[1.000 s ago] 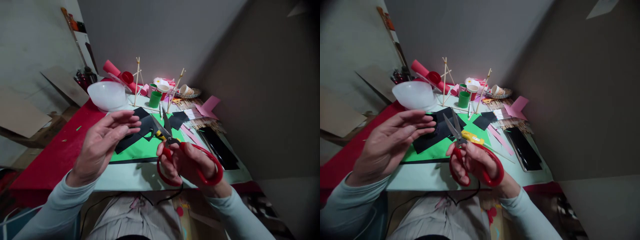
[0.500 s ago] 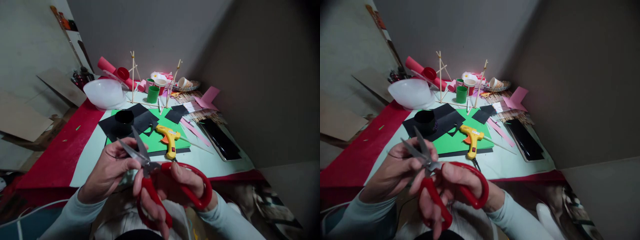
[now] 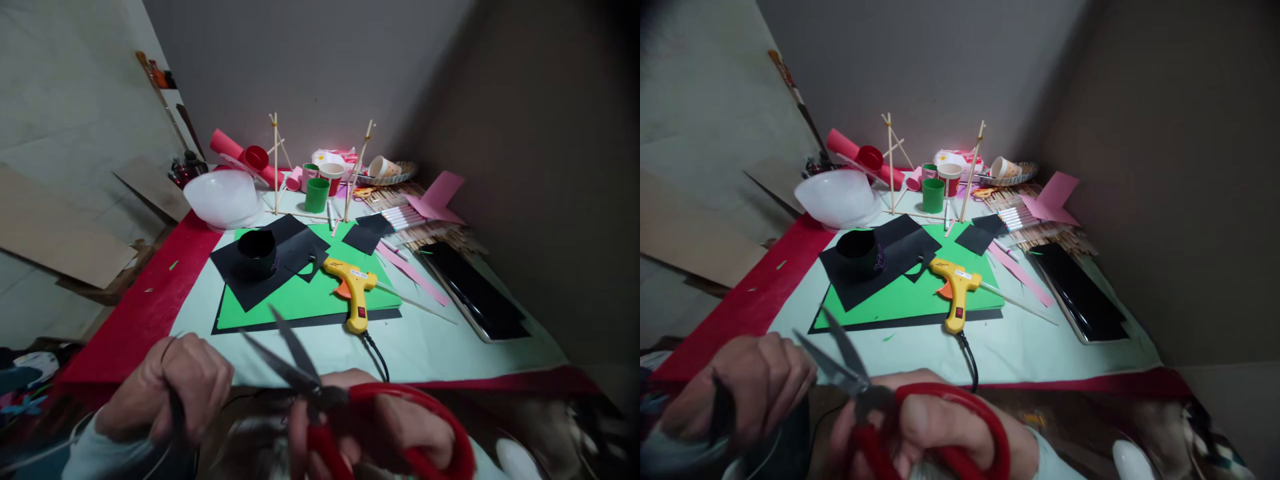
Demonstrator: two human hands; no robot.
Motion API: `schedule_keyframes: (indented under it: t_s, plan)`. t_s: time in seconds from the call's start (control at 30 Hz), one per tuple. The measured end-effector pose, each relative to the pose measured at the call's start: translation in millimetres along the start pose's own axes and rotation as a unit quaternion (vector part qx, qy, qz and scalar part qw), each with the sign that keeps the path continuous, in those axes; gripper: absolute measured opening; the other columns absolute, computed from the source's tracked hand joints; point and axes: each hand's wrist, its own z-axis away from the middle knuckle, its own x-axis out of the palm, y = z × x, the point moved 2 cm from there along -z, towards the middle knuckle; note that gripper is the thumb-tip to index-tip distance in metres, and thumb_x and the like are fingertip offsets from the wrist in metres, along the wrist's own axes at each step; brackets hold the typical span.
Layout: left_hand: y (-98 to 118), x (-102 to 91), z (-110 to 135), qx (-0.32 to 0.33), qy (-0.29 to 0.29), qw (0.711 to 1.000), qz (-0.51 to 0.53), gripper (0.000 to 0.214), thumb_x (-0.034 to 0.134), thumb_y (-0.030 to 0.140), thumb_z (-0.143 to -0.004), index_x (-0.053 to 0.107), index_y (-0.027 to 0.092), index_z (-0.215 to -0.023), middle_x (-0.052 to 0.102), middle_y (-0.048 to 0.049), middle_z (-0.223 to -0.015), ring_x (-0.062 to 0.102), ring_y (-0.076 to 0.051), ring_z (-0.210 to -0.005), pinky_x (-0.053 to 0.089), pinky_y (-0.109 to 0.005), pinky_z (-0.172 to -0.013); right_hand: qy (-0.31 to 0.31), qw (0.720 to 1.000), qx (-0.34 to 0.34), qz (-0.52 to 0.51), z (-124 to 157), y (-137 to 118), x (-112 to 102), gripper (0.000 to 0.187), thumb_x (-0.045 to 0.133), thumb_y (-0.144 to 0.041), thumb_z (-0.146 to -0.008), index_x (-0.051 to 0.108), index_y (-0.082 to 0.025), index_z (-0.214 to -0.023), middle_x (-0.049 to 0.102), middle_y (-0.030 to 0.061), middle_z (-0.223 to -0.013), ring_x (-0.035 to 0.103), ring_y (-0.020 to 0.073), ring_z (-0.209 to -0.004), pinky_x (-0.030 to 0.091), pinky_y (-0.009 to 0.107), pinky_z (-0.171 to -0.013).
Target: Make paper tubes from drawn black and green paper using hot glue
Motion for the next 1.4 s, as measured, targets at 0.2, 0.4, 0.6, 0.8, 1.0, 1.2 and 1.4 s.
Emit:
schedule_keyframes:
  t_s: [0.2, 0.4, 0.6, 0.8, 1.0, 1.2, 1.4]
  plan:
    - [7, -29.7, 25, -0.065, -0.011, 0.933, -0.353, 0.022, 0.069, 0.036, -0.092, 0.082, 0.040, -0.110, 0.083, -0.0013, -0.091, 0.077, -0.020, -0.076, 0.058, -0.023, -0.068, 0.087, 0.995, -0.034, 0.036, 39, -51, -22, 0.043, 0.065, -0.058, -0.092, 0.067, -0.020, -0.112, 0.058, 0.0009, -0.076, 0.053, 0.0119, -0.058, 0.041, 0.024, -0.052]
    - [31, -12.9, -18, 0.072, 0.212, 0.876, -0.427, 0.020, 0.070, 0.032, -0.092, 0.080, 0.040, -0.108, 0.079, 0.0025, -0.101, 0.071, -0.022, -0.090, 0.052, -0.032, -0.087, 0.239, 0.918, -0.152, 0.279, 31, -107, -55, 0.025, 0.061, -0.046, -0.100, 0.068, -0.022, -0.108, 0.059, -0.0002, -0.073, 0.056, 0.0151, -0.059, 0.045, 0.032, -0.059]
    - [32, -6.6, -90, 0.085, 0.315, 0.810, -0.488, 0.023, 0.070, 0.042, -0.090, 0.081, 0.031, -0.107, 0.072, -0.0084, -0.105, 0.061, -0.033, -0.104, 0.045, -0.046, -0.094, 0.234, 0.883, -0.177, 0.366, -4, -134, -101, 0.030, 0.062, -0.050, -0.101, 0.068, -0.021, -0.095, 0.057, -0.0021, -0.064, 0.054, 0.0137, -0.051, 0.043, 0.031, -0.055]
    - [22, -24.6, -94, 0.035, 0.315, 0.821, -0.475, 0.019, 0.075, 0.044, -0.085, 0.079, 0.026, -0.080, 0.075, -0.0065, -0.083, 0.064, -0.028, -0.079, 0.046, -0.044, -0.077, 0.241, 0.881, -0.148, 0.379, -8, -125, -117, 0.036, 0.063, -0.055, -0.099, 0.063, -0.019, -0.094, 0.059, -0.0024, -0.066, 0.055, 0.0128, -0.049, 0.043, 0.028, -0.047]
    - [39, -5.9, -77, 0.068, 0.442, 0.806, -0.387, 0.010, 0.073, 0.038, -0.090, 0.074, 0.028, -0.089, 0.074, 0.0062, -0.092, 0.069, -0.021, -0.089, 0.052, -0.041, -0.085, 0.239, 0.894, -0.187, 0.330, -9, -117, -119, 0.030, 0.067, -0.049, -0.098, 0.064, -0.020, -0.106, 0.060, -0.0021, -0.068, 0.056, 0.0135, -0.051, 0.045, 0.029, -0.050]
    - [33, 18.2, -62, 0.118, 0.497, 0.798, -0.319, 0.006, 0.077, 0.031, -0.090, 0.073, 0.035, -0.093, 0.069, 0.0058, -0.096, 0.062, -0.020, -0.088, 0.050, -0.039, -0.083, 0.228, 0.916, -0.204, 0.258, -26, -112, -95, 0.037, 0.076, -0.043, -0.091, 0.054, -0.024, -0.114, 0.061, -0.0036, -0.078, 0.059, 0.0141, -0.062, 0.048, 0.027, -0.055]
    - [27, 26.2, -60, 0.187, 0.379, 0.801, -0.424, 0.041, 0.076, 0.013, -0.086, 0.072, 0.046, -0.110, 0.067, 0.0076, -0.097, 0.063, -0.020, -0.090, 0.054, -0.040, -0.087, 0.235, 0.906, -0.249, 0.248, -31, -119, -62, 0.045, 0.082, -0.044, -0.084, 0.051, -0.022, -0.110, 0.066, 0.0006, -0.095, 0.062, 0.0139, -0.075, 0.052, 0.029, -0.067]
